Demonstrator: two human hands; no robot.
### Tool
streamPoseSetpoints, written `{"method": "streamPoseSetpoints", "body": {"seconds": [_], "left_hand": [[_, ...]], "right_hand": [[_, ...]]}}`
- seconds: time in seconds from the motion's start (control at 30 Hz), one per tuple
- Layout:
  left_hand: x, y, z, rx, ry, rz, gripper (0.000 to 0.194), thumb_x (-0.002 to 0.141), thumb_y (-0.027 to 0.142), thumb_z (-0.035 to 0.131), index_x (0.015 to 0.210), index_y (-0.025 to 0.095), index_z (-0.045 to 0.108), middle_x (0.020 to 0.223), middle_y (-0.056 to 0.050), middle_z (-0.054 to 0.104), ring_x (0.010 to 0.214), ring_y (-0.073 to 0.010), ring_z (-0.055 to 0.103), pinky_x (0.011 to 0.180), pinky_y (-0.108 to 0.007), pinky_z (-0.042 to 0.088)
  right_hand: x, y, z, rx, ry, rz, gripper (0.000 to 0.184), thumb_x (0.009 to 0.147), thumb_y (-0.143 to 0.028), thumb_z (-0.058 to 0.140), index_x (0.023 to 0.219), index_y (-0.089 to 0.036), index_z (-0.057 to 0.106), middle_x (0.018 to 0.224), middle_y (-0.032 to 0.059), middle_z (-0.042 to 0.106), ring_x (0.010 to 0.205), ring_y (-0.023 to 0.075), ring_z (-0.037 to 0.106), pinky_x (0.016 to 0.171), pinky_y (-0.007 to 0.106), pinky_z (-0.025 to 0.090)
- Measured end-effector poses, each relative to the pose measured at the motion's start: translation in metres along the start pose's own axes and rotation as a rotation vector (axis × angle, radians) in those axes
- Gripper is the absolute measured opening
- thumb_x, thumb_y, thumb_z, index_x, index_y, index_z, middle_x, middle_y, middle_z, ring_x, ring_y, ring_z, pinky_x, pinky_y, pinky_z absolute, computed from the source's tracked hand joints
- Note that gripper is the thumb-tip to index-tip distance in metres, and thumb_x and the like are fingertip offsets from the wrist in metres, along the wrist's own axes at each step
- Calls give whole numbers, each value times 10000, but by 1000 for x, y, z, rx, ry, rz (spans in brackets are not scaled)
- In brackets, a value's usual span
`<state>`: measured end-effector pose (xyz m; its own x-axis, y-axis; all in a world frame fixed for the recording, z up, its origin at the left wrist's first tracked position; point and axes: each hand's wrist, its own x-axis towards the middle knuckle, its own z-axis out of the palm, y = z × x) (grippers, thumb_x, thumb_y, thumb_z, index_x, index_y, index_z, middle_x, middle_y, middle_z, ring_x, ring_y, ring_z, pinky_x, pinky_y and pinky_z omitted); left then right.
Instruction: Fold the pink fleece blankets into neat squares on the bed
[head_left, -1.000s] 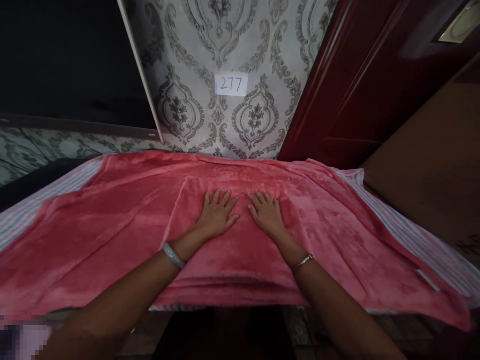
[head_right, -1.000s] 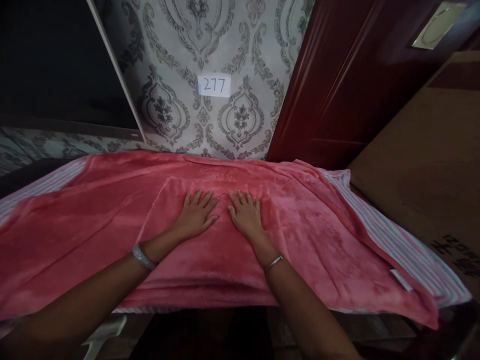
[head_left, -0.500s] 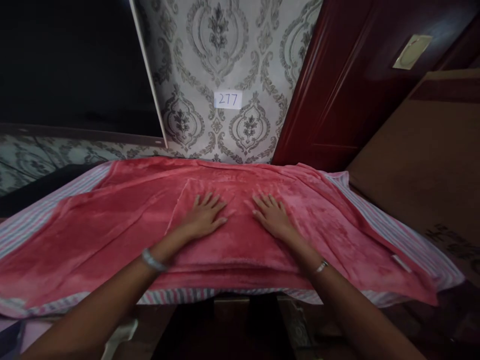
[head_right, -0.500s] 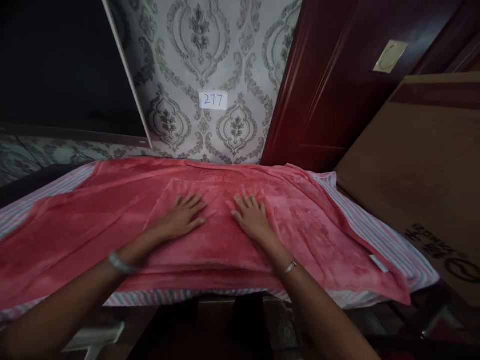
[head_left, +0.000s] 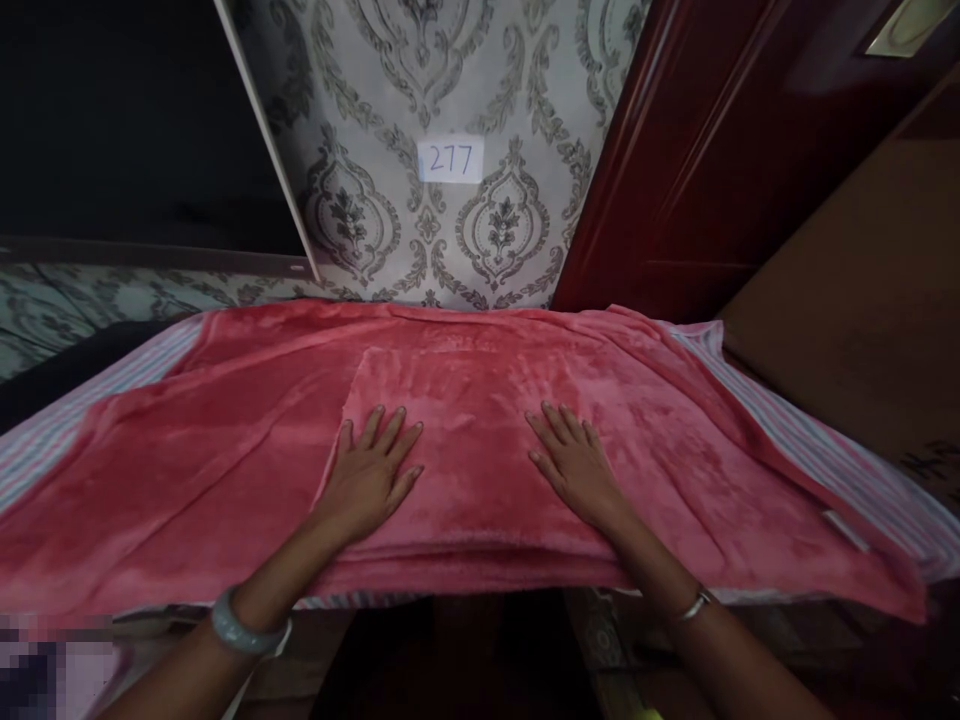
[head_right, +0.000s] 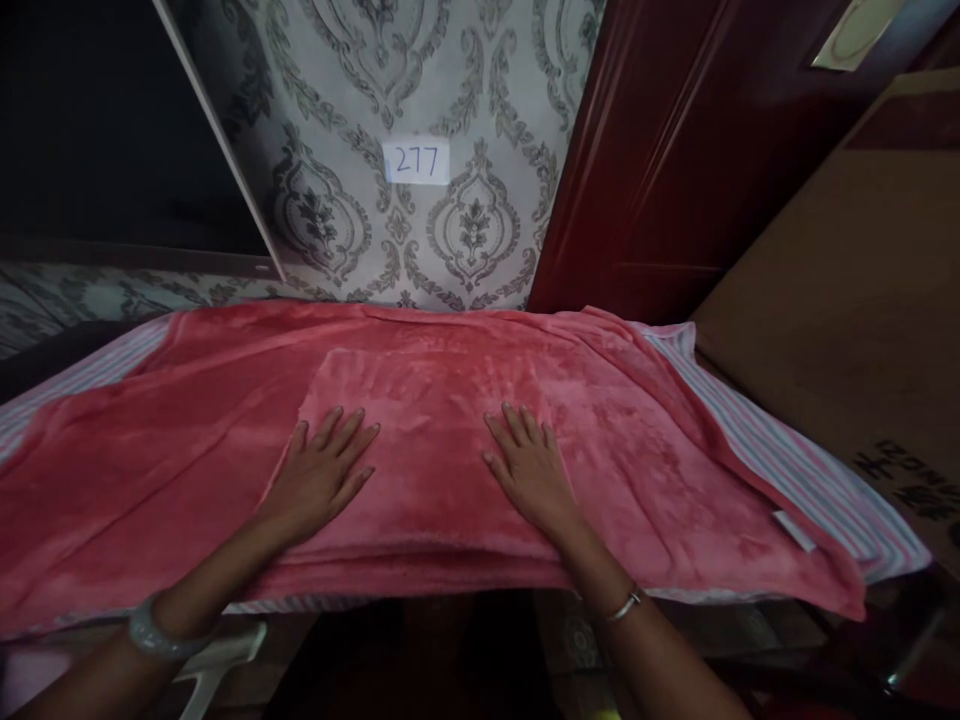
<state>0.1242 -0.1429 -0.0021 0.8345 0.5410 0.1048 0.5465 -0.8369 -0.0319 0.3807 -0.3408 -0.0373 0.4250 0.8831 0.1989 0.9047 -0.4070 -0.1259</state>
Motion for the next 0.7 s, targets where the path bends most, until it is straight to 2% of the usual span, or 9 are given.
{"method": "streamPoseSetpoints", "body": {"seconds": [0.3,0.53,0.63,0.7], "left_hand": [[-3,-6,6,-43,107,57,567,999,511,392,1511,285,482,1634,-89,369,1532,-377,246,1190,-679,200],[-2,-13,10,-90,166,83,555,997,516,399,1489,282,504,1605,-93,422,1514,-366,299,1177,-679,246],[-11,-22,12,-129,172,131,552,1006,511,387,1466,244,534,1563,-115,479,1482,-347,371,1175,-637,300],[-25,-30,15,-152,195,185,544,1012,510,381,1452,237,548,1531,-115,520,1456,-323,419,1178,-600,327]], "right_hand": [[0,5,8,41,61,-21,558,1043,-513,336,1563,-322,402,1666,47,275,1542,312,210,1216,603,209],[2,10,3,107,49,-33,537,1039,-470,348,1528,-283,470,1629,58,354,1522,314,273,1214,600,243],[-11,18,1,158,58,-71,535,1038,-464,358,1515,-263,491,1599,79,406,1504,300,321,1207,581,287],[-30,25,0,191,76,-121,534,1038,-467,367,1521,-269,482,1590,81,421,1497,290,337,1205,566,307]]}}
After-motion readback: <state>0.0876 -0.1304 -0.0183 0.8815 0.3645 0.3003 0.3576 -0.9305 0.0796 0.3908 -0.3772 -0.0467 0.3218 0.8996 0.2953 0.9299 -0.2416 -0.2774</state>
